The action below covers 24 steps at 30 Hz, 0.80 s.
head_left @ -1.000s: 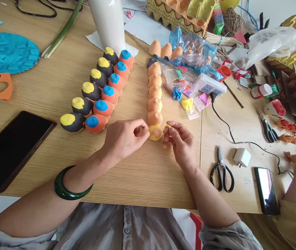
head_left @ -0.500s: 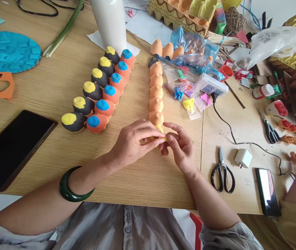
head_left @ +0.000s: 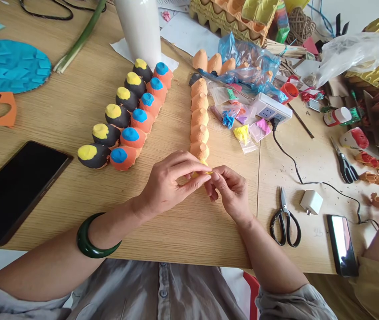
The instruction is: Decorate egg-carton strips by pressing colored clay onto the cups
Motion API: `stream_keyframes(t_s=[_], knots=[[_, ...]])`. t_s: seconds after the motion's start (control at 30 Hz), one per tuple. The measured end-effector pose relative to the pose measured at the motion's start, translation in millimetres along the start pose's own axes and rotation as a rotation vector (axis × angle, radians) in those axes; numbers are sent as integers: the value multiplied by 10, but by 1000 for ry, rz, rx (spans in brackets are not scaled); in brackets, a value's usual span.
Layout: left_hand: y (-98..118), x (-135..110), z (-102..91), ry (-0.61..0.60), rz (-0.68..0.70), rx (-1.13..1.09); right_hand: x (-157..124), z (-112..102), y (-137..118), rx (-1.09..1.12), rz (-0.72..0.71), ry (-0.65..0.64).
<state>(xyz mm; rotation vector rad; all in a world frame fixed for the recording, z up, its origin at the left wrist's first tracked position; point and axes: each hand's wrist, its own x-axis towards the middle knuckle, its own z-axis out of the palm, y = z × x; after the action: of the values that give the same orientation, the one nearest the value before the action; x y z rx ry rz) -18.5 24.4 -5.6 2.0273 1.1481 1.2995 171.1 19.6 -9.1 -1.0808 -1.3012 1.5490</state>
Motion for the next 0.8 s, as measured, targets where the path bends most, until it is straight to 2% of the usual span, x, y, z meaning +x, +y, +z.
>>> stream_keyframes(t_s=[0.2,0.5,0.8], knots=[[-5,1,5,-30,18,-17,-2,6,-6,-19,-9,-8],[-13,-1,18,17,31,-22,4,7,-8,12,30,-3],[-3,-2,17,12,45,-26,5,10,-13,19,18,-20]])
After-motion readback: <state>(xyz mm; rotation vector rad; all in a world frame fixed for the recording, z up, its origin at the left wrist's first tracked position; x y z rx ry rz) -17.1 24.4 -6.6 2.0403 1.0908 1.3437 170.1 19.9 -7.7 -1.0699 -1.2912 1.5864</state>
